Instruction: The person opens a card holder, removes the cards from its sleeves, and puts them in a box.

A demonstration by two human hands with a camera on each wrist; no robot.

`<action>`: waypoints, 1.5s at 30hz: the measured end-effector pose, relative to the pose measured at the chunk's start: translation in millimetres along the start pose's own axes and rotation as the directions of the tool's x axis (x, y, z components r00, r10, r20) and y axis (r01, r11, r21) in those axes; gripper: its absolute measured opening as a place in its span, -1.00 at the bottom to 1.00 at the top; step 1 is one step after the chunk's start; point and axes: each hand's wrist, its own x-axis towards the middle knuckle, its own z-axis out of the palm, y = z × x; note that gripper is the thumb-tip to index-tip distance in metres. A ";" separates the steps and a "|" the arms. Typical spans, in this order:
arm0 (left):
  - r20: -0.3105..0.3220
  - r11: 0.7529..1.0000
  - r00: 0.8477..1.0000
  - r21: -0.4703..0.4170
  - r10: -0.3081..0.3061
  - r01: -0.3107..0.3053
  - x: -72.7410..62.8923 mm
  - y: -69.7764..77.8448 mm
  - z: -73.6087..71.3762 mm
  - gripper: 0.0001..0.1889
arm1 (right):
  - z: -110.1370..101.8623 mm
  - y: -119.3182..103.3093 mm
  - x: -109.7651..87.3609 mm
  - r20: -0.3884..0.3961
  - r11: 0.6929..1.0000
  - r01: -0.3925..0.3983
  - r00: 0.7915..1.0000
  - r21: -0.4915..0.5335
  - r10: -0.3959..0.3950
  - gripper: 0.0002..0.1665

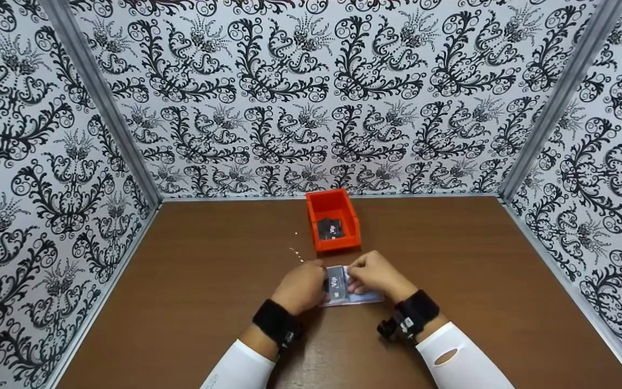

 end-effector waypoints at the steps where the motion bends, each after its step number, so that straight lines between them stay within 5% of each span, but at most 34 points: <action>1: -0.002 1.000 1.000 0.007 0.005 -0.005 0.1 0.4 0.2 -0.74 | -0.1 0.0 0.4 -0.002 1.000 -0.008 1.000 0.006 0.008 -0.67; 12: 0.005 0.998 0.999 0.040 0.046 -0.046 2.2 -0.2 6.3 -0.68 | -1.1 3.1 3.2 0.031 0.999 0.035 0.999 -0.026 -0.034 -0.62; 28: -0.013 0.996 1.000 0.087 0.008 -0.007 1.5 4.9 6.7 -0.67 | -4.5 -6.6 -2.6 -0.038 1.000 0.008 0.999 -0.021 -0.009 -0.70; 37: -0.023 0.997 1.000 0.074 0.004 -0.003 1.9 4.7 7.9 -0.63 | -5.4 -9.9 -6.8 0.060 0.995 0.040 0.998 -0.088 -0.035 -0.75; 45: -0.020 0.997 1.000 0.076 0.013 -0.011 1.3 5.0 7.0 -0.61 | -14.2 -10.1 -7.3 0.015 0.985 0.030 1.000 -0.171 -0.028 -0.84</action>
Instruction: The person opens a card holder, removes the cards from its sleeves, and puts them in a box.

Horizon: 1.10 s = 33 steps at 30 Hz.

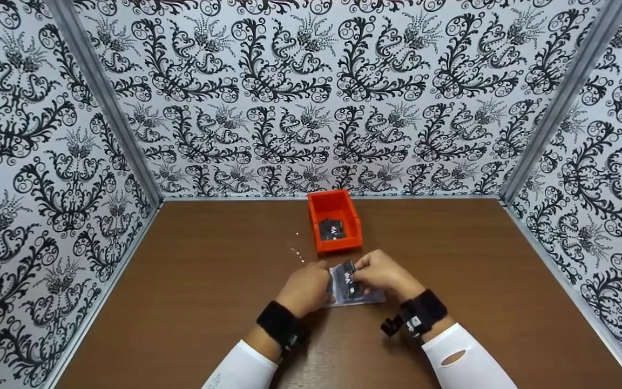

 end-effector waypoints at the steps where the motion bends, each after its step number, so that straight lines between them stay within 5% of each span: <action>1: -0.001 1.000 1.000 -0.002 0.002 -0.002 -0.2 -0.1 -0.3 -0.61 | -1.2 0.2 0.3 -0.009 1.000 -0.003 1.000 -0.011 0.003 -0.84; 10: -0.094 0.998 0.994 0.016 0.063 -0.062 -4.1 -3.1 0.9 -0.65 | -12.0 -0.5 -1.2 -0.059 0.998 0.020 0.998 -0.057 -0.023 -0.89; 19: -0.086 0.999 0.995 -0.002 0.054 -0.054 -4.9 -3.1 0.9 -0.67 | -19.8 -2.6 -0.8 -0.117 0.987 0.006 0.993 -0.162 -0.025 -0.93; 26: -0.080 0.999 0.996 -0.023 0.044 -0.046 -1.8 -2.8 0.3 -0.65 | -21.4 -7.9 0.5 -0.155 0.997 -0.020 0.988 -0.069 0.009 -0.85; 33: -0.056 0.999 0.997 -0.003 0.045 -0.046 -0.8 -3.1 0.5 -0.67 | -23.3 -14.0 7.5 -0.206 0.995 0.046 0.978 0.084 -0.028 -0.87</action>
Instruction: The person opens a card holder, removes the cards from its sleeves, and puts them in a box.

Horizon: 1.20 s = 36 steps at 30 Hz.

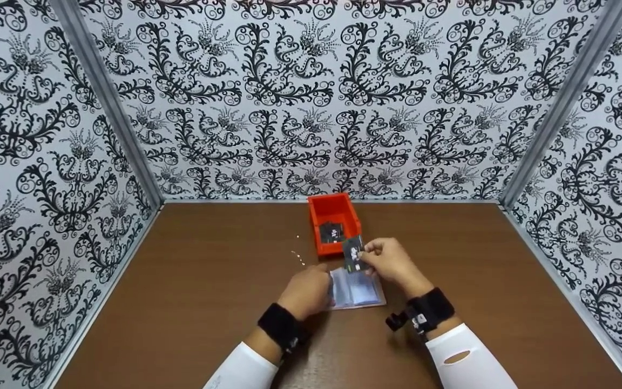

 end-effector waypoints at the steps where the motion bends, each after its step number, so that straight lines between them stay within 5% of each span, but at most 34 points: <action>1: 0.001 1.000 1.000 0.012 0.004 -0.004 -0.4 0.1 0.6 -0.67 | -0.2 -2.0 1.1 -0.003 1.000 0.005 1.000 0.022 -0.005 -0.86; 20: -0.029 0.999 0.999 0.032 0.022 -0.021 -2.7 2.1 1.4 -0.75 | -0.3 -53.5 58.8 0.006 1.000 -0.018 1.000 -0.007 0.018 -0.78; 32: -0.016 0.999 1.000 0.051 0.018 -0.017 -1.6 1.3 -0.1 -0.75 | 21.5 -63.4 90.3 -0.051 0.973 -0.054 0.998 -0.226 0.043 -0.81; 36: -0.012 0.998 1.000 0.053 0.016 -0.015 -1.9 2.7 -0.3 -0.74 | 30.6 -59.7 94.1 -0.060 0.932 -0.014 0.998 -0.363 -0.009 -0.94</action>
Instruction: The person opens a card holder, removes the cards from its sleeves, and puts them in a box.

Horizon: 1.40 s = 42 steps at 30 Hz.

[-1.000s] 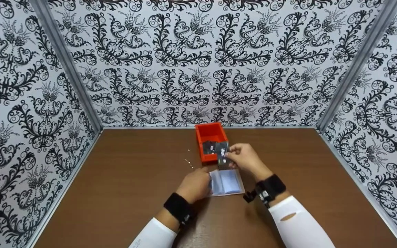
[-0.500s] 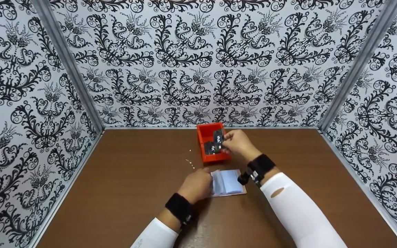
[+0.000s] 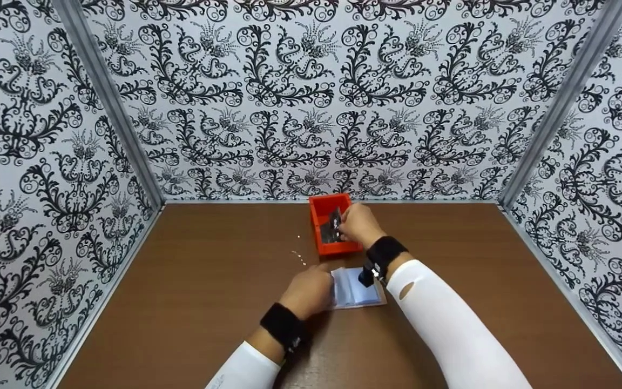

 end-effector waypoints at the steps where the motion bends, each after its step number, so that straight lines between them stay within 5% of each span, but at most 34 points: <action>1: 0.002 1.000 1.000 -0.001 -0.002 0.002 0.0 0.3 -0.2 -0.75 | 2.5 -0.3 0.5 -0.005 0.999 0.018 1.000 -0.039 -0.019 -0.91; 8: 0.000 1.000 1.000 -0.018 -0.007 0.007 0.4 0.3 -0.2 -0.80 | 11.9 -1.2 2.4 -0.020 0.970 0.104 0.994 -0.219 -0.111 -0.53; 16: -0.007 0.999 1.000 -0.048 -0.014 0.013 -2.3 -2.8 -1.0 -0.81 | 13.9 4.3 -1.0 -0.023 0.966 0.130 0.990 -0.222 -0.139 -0.55; 24: -0.017 0.998 1.000 -0.052 -0.018 0.017 -1.1 -1.5 1.8 -0.80 | 0.0 11.5 -22.5 -0.043 0.986 0.135 0.989 -0.096 -0.140 -0.88; 33: -0.021 1.000 1.000 -0.013 -0.009 0.008 1.0 -2.0 5.8 -0.72 | -11.7 31.0 -58.3 0.123 0.976 0.000 0.992 0.217 -0.027 -0.79; 42: -0.021 1.000 1.000 -0.001 0.002 -0.002 1.7 -1.8 5.3 -0.77 | -13.8 61.4 -80.5 0.219 0.970 -0.002 0.974 0.242 -0.053 -0.76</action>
